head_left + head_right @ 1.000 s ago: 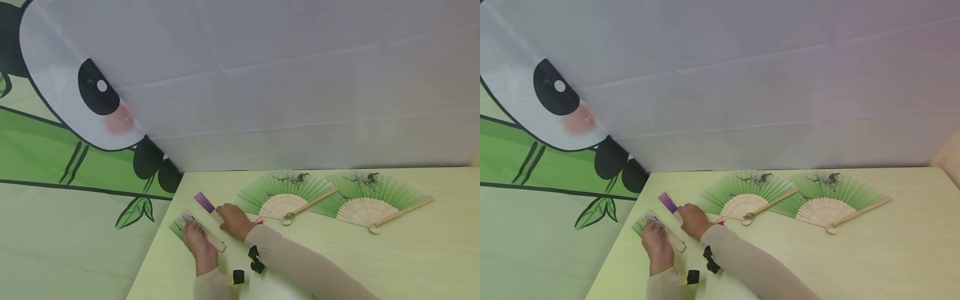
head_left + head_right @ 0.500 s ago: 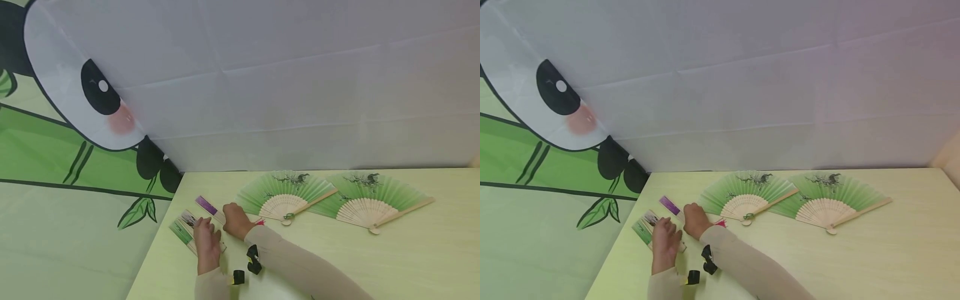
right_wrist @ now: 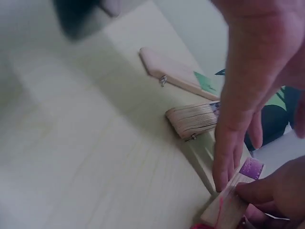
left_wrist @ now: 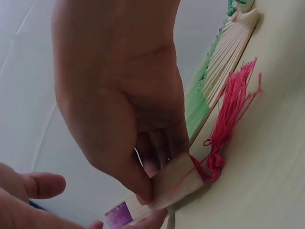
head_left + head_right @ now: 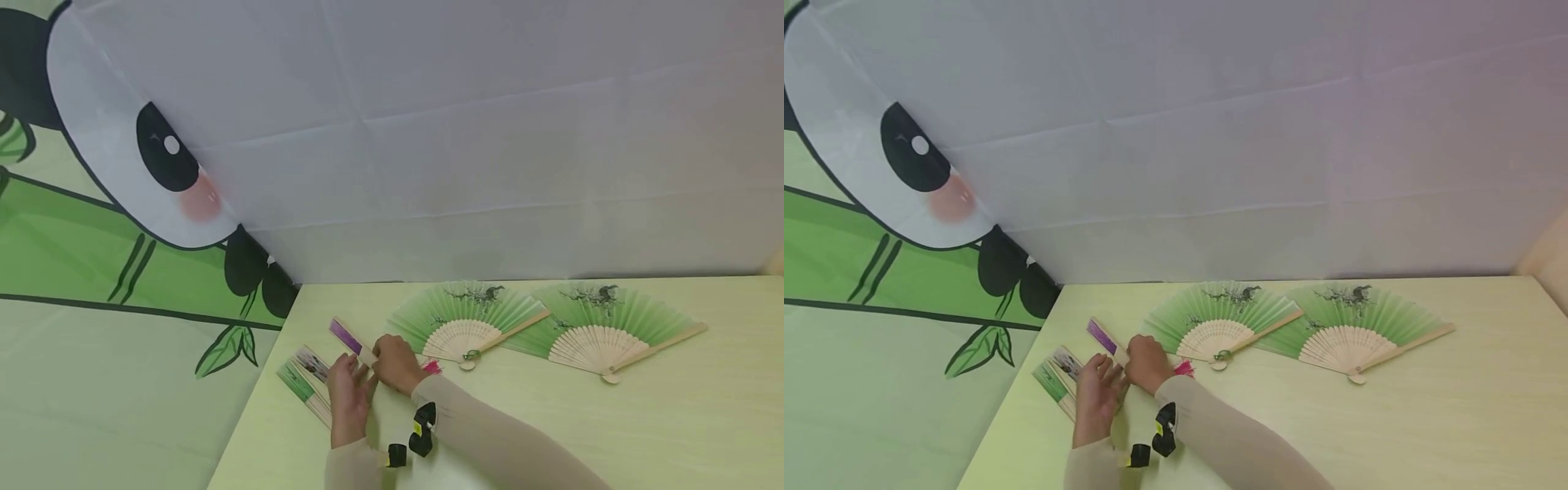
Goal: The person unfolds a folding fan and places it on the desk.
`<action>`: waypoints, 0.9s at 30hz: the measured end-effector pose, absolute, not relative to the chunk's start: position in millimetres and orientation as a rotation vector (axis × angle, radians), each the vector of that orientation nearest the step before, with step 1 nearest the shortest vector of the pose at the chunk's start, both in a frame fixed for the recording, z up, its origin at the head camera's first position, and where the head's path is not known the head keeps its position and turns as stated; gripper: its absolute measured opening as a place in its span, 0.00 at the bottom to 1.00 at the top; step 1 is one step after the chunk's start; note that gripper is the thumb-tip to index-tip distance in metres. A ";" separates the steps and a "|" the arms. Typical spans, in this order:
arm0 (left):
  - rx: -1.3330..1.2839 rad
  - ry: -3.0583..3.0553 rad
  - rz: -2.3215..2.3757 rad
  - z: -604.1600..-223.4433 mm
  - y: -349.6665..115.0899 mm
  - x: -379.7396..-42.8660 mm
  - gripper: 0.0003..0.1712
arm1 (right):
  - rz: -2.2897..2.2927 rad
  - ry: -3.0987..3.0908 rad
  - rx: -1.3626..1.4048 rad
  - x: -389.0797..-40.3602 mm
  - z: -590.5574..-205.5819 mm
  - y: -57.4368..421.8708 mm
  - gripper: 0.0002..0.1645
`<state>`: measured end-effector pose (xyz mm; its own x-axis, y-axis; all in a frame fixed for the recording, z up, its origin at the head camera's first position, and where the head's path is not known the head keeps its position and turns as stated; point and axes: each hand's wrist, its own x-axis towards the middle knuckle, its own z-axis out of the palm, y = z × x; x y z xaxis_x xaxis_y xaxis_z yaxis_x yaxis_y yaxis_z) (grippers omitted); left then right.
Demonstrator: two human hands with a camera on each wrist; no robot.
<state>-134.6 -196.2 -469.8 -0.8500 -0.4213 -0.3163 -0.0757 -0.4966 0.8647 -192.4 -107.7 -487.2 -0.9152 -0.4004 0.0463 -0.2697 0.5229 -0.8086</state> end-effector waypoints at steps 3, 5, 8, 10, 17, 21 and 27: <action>0.778 -1.475 -2.404 -473.8 -192.0 -136.3 0.33 | -1.442 2.548 -0.481 -190.7 -488.2 -98.4 0.05; 0.797 -1.530 -2.363 -477.0 -188.9 -137.9 0.31 | -1.495 2.535 -0.443 -190.3 -487.3 -91.7 0.06; 0.790 -1.639 -2.288 -480.8 -183.7 -140.6 0.29 | -1.537 2.549 -0.422 -189.6 -484.6 -81.5 0.07; 0.784 -1.695 -2.242 -482.9 -180.1 -141.5 0.27 | -1.570 2.537 -0.423 -187.7 -481.5 -74.4 0.08; 0.745 -1.834 -2.175 -483.6 -164.7 -142.7 0.23 | -1.623 2.479 -0.443 -179.4 -471.5 -48.7 0.11; 0.687 -1.900 -2.240 -482.0 -154.3 -144.1 0.23 | -1.687 2.454 -0.399 -180.1 -468.8 -33.4 0.14; 0.613 -1.894 -2.369 -481.3 -136.6 -143.3 0.21 | -1.837 2.423 -0.312 -181.4 -471.9 -12.6 0.09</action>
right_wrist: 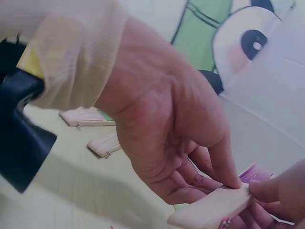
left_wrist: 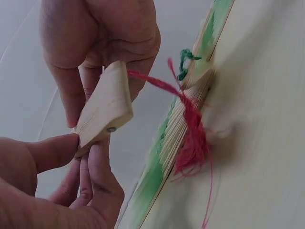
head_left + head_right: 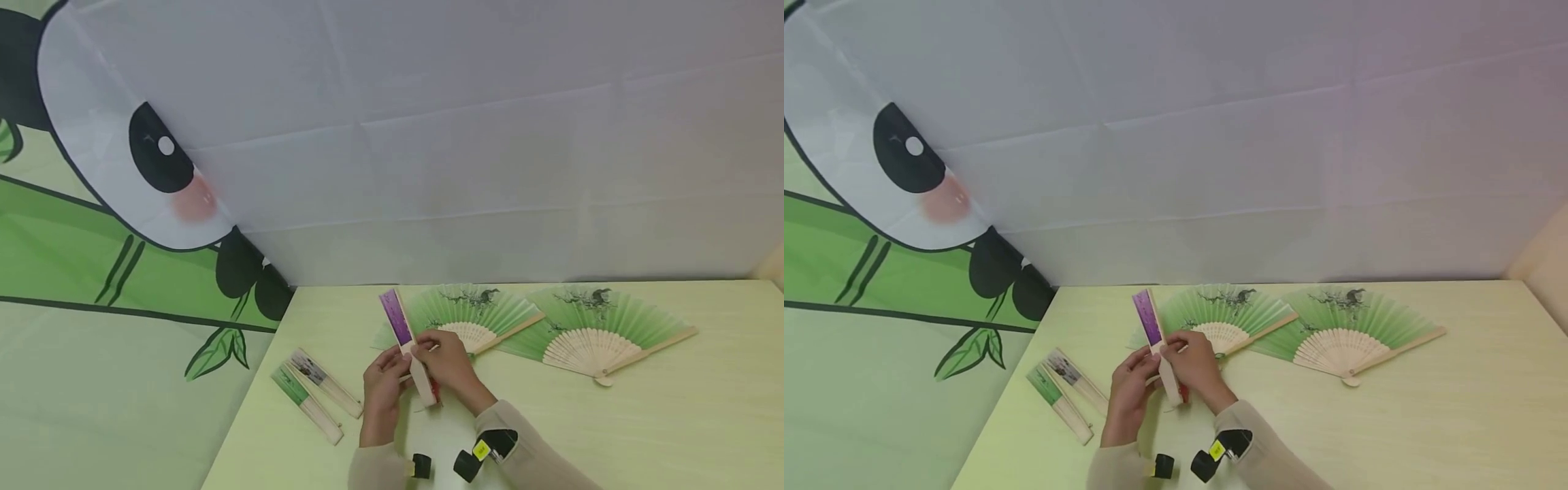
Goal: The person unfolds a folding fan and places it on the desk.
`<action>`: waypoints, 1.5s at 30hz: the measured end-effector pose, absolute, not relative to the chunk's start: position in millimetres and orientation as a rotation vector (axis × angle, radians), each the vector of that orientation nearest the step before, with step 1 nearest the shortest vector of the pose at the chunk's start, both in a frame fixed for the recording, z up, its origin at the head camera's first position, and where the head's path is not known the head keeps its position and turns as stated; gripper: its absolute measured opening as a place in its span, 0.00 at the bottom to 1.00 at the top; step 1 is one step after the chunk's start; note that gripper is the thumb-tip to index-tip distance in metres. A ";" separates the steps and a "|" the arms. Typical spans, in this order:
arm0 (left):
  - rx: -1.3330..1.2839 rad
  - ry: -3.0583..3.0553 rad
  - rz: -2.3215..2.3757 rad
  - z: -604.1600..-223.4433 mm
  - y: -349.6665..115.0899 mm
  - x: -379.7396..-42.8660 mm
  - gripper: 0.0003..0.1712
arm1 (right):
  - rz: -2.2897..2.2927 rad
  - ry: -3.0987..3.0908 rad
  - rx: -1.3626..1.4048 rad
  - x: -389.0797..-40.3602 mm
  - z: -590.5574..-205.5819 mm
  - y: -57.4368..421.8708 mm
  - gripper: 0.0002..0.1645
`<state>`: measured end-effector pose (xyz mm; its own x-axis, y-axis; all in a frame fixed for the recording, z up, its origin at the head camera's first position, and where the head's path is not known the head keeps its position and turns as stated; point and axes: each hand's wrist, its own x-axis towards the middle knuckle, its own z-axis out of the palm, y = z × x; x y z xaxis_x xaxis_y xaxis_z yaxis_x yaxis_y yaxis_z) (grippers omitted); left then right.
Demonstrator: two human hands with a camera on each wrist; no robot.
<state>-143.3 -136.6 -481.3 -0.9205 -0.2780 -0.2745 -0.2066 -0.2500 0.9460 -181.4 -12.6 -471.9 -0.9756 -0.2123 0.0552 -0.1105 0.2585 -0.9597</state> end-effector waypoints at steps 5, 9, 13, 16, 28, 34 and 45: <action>0.586 -1.883 -2.384 -480.3 -126.0 -141.7 0.17 | -1.952 2.298 -0.120 -176.9 -471.4 1.7 0.10; 0.610 -1.860 -2.367 -480.4 -119.2 -141.9 0.16 | -2.064 2.138 0.011 -174.1 -470.9 10.2 0.12; 0.625 -1.816 -2.358 -480.8 -113.0 -141.2 0.18 | -2.177 1.973 0.121 -171.5 -469.4 17.1 0.13; 0.620 -1.774 -2.359 -480.0 -108.0 -140.1 0.21 | -2.213 1.941 0.172 -169.0 -468.5 23.2 0.15; 0.641 -1.591 -2.417 -477.7 -85.8 -137.4 0.23 | -2.346 1.891 0.383 -161.9 -469.7 51.6 0.19; 0.703 -1.507 -2.460 -482.4 -77.3 -133.7 0.22 | -2.399 1.803 0.474 -154.8 -474.6 66.6 0.16; 0.712 -1.417 -2.489 -486.3 -58.7 -126.7 0.19 | -2.471 1.741 0.570 -139.7 -472.9 88.3 0.15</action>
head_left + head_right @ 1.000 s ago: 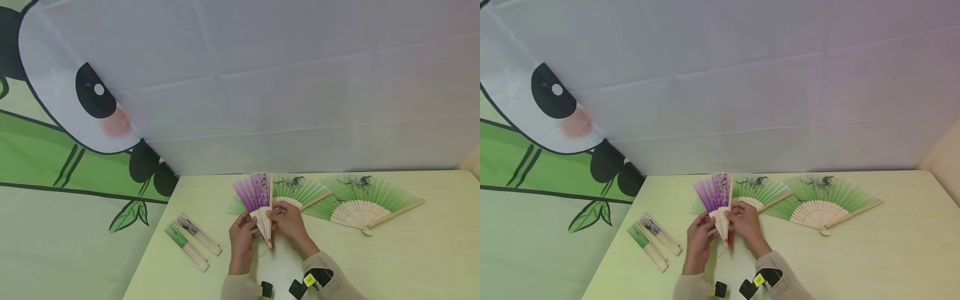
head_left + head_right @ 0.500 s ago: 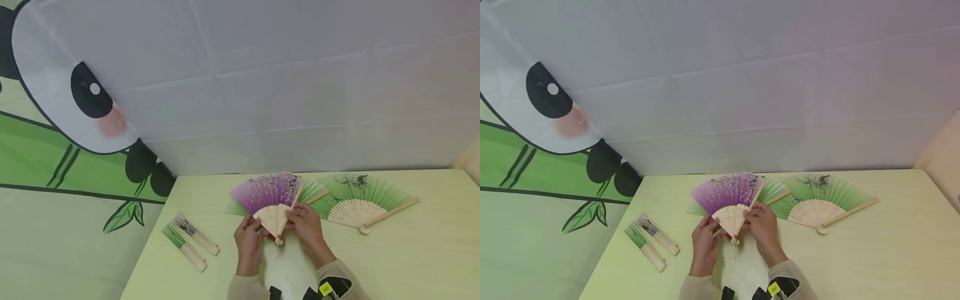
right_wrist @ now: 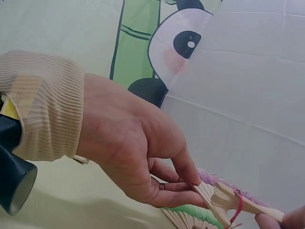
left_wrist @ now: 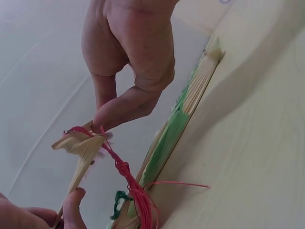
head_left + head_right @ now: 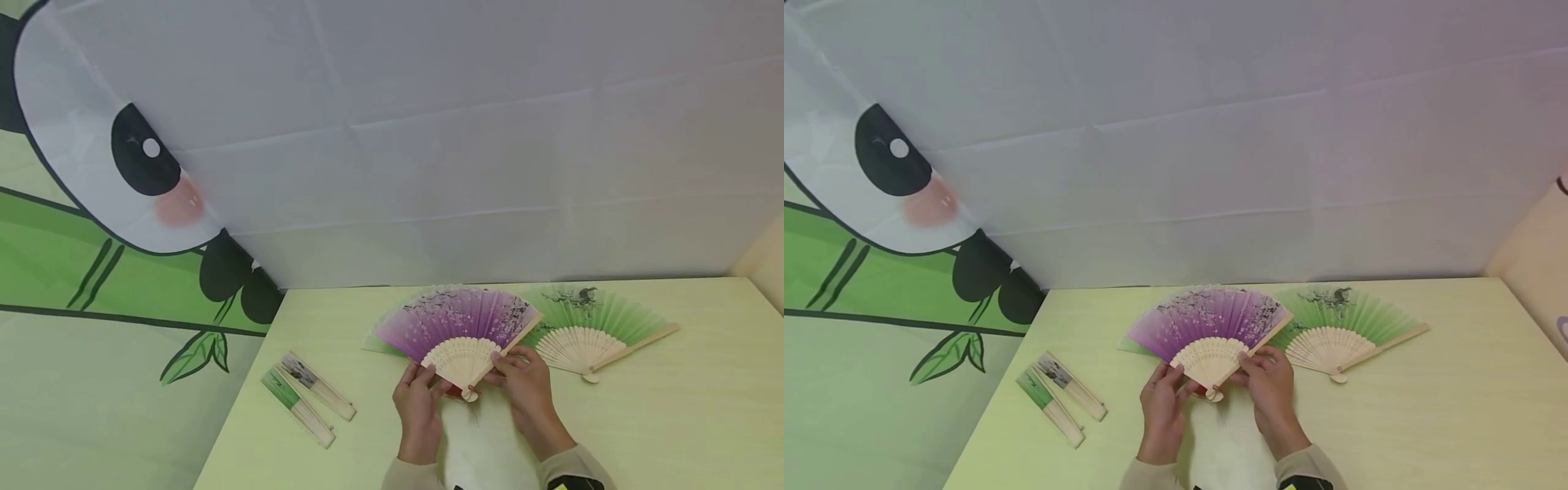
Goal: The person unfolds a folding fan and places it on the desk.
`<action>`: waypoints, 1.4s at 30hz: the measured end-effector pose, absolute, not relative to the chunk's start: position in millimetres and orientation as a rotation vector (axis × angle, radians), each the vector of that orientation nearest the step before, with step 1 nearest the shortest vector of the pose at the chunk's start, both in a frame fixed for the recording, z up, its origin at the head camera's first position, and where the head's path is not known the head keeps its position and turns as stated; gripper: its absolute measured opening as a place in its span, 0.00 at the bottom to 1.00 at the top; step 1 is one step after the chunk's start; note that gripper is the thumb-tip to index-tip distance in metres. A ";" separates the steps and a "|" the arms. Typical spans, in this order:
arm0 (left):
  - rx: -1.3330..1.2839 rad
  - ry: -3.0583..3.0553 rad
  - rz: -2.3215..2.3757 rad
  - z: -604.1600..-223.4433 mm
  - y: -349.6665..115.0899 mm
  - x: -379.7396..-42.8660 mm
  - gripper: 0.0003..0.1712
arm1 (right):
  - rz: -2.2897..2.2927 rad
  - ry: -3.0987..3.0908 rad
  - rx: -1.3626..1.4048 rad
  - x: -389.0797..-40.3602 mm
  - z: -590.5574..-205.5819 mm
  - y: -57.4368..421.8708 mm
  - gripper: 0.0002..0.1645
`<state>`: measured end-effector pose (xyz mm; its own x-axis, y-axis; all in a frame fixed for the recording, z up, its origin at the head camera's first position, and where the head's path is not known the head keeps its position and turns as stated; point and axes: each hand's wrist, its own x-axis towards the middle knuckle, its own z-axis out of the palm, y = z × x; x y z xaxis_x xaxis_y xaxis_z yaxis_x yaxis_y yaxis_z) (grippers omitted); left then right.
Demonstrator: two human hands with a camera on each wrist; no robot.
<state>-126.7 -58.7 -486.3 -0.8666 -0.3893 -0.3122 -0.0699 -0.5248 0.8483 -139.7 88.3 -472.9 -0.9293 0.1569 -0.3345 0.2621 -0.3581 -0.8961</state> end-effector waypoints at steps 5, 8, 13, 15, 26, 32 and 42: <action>0.715 -1.393 -2.519 -487.8 -53.3 -122.7 0.22 | -2.487 1.692 0.627 -133.0 -472.0 94.6 0.14; 0.720 -1.385 -2.525 -488.2 -49.4 -119.7 0.22 | -2.507 1.664 0.654 -128.9 -471.9 97.8 0.14; 0.741 -1.381 -2.526 -487.1 -41.7 -113.7 0.21 | -2.539 1.624 0.677 -122.0 -473.1 104.4 0.13; 0.758 -1.387 -2.520 -486.5 -39.1 -111.6 0.20 | -2.546 1.608 0.684 -119.4 -473.8 107.2 0.13; 0.779 -1.351 -2.521 -490.2 -28.2 -102.3 0.08 | -2.489 1.613 0.716 -102.7 -473.8 122.2 0.10; 0.768 -1.348 -2.544 -488.8 -23.4 -92.2 0.11 | -2.499 1.564 0.711 -93.6 -476.8 130.2 0.10; 0.760 -1.362 -2.587 -490.6 -21.5 -74.4 0.19 | -2.489 1.534 0.696 -74.1 -482.1 137.3 0.20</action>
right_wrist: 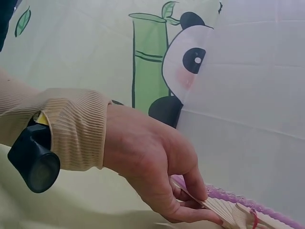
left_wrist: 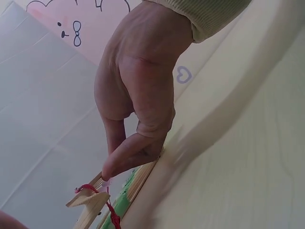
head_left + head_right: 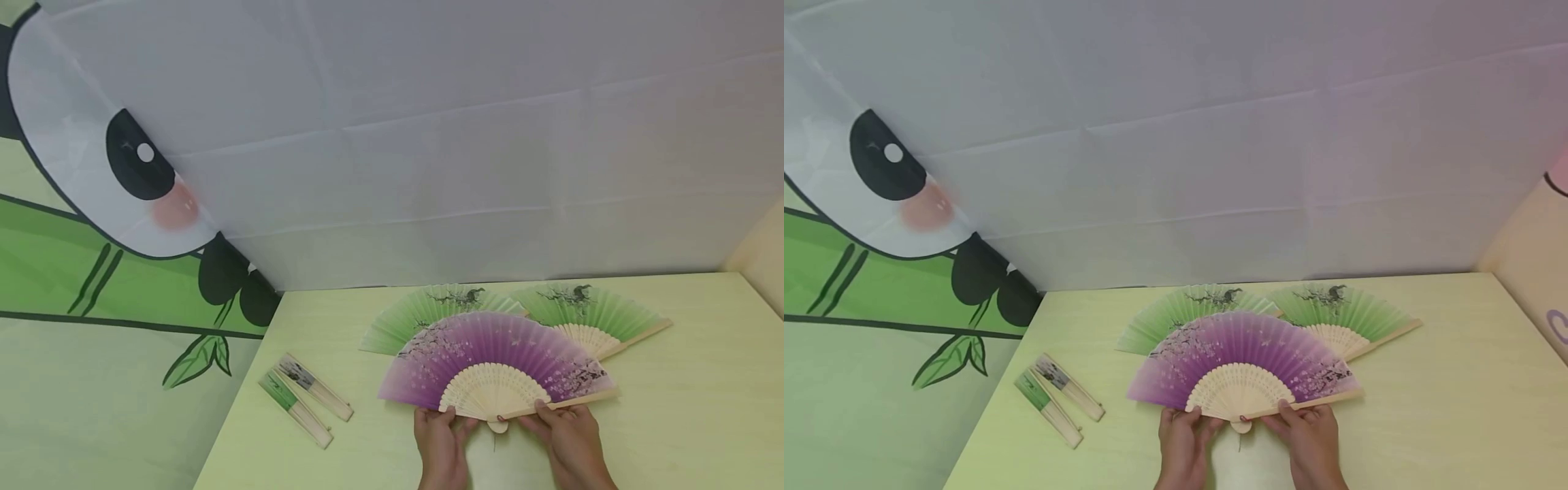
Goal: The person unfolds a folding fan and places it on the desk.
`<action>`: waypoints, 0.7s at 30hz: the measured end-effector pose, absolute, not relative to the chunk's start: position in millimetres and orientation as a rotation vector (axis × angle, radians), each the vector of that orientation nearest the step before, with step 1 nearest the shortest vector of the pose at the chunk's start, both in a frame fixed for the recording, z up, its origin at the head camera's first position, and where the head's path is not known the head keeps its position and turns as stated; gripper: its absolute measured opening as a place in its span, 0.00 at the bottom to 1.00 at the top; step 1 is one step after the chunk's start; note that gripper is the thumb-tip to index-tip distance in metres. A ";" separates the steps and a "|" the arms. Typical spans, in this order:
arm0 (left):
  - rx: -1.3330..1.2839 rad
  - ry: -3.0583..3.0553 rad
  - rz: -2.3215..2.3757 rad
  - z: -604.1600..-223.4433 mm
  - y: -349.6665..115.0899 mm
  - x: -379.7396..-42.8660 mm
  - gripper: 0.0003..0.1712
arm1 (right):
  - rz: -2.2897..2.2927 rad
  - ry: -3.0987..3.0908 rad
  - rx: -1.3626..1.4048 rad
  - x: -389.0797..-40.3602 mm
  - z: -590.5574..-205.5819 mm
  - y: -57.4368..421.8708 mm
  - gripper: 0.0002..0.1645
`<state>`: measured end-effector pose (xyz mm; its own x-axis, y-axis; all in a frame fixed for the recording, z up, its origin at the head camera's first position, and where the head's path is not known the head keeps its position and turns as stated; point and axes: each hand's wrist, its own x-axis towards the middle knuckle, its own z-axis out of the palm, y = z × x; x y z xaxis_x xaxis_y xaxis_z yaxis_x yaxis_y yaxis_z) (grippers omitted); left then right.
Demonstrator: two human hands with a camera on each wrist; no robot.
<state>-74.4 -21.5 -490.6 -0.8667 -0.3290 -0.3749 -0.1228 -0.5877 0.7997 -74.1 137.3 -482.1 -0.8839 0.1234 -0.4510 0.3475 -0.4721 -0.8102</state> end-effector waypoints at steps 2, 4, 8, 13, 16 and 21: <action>0.763 -1.365 -2.594 -492.3 -21.9 -71.1 0.18 | -2.501 1.519 0.696 -71.6 -484.2 137.1 0.25; 0.769 -1.374 -2.596 -493.6 -22.1 -68.1 0.18 | -2.506 1.509 0.693 -69.0 -486.4 137.6 0.29; 0.780 -1.401 -2.586 -496.0 -22.3 -63.0 0.18 | -2.503 1.492 0.700 -64.4 -491.2 139.0 0.32; 0.814 -1.431 -2.532 -498.9 -20.5 -57.6 0.22 | -2.471 1.490 0.710 -60.7 -498.7 142.1 0.34; 0.828 -1.461 -2.478 -499.7 -17.9 -54.2 0.24 | -2.439 1.511 0.697 -59.5 -502.9 145.1 0.36; 0.839 -1.497 -2.424 -498.9 -16.7 -51.6 0.27 | -2.376 1.570 0.686 -58.6 -506.1 151.5 0.36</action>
